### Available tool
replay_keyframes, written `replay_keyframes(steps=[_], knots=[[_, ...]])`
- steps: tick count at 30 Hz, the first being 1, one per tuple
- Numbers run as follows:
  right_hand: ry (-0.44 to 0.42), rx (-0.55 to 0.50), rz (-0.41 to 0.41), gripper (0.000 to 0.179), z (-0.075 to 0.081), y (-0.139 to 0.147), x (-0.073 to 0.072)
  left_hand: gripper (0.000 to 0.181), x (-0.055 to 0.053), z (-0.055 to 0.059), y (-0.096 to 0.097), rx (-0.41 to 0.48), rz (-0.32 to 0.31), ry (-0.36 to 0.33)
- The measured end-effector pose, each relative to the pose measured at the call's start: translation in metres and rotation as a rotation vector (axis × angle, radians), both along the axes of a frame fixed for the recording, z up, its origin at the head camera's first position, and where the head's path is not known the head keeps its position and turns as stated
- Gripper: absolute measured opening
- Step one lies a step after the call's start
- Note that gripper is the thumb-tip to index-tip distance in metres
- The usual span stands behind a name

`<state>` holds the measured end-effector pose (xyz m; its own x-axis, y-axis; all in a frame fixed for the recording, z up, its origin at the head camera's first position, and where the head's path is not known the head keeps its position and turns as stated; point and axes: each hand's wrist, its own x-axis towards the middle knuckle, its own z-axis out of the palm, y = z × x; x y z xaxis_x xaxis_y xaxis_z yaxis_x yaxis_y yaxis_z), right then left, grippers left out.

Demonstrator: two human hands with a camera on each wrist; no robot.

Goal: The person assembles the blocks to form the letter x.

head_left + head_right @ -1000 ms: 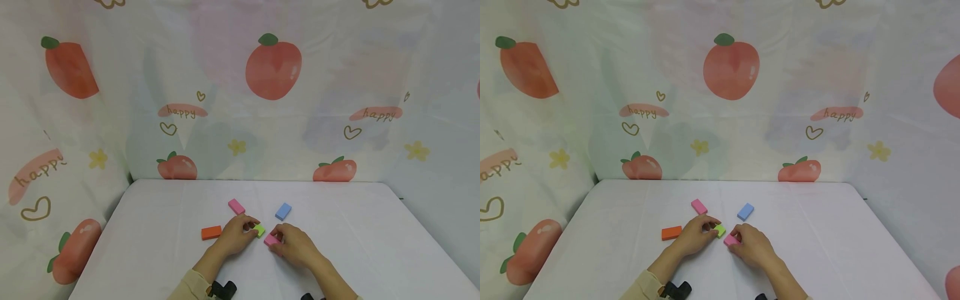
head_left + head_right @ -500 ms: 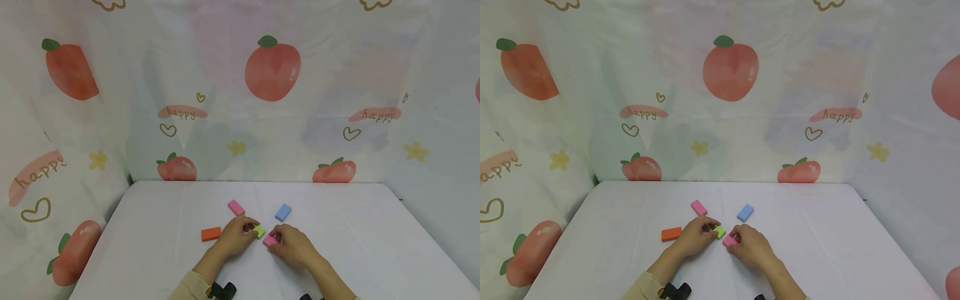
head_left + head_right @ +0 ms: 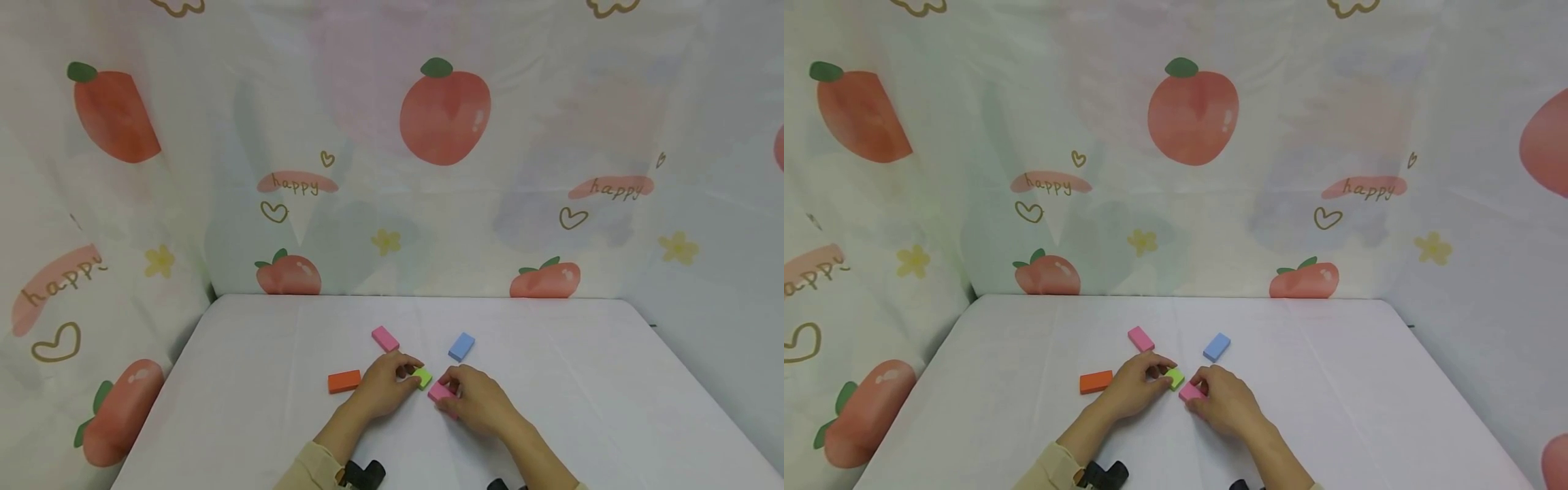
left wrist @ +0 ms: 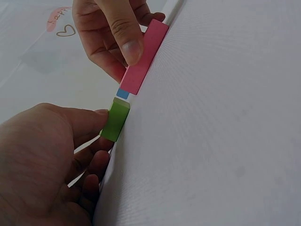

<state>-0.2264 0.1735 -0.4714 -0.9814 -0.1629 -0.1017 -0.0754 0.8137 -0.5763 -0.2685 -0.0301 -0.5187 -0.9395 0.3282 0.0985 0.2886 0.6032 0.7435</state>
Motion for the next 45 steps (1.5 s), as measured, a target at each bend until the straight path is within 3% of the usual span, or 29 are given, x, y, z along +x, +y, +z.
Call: replay_keyframes(steps=[45], knots=[[0.01,-0.009,-0.002,0.024,-0.0022,-0.0032,-0.0023,0.022,-0.0004,-0.0009,-0.0013,0.014,-0.027,0.007]])
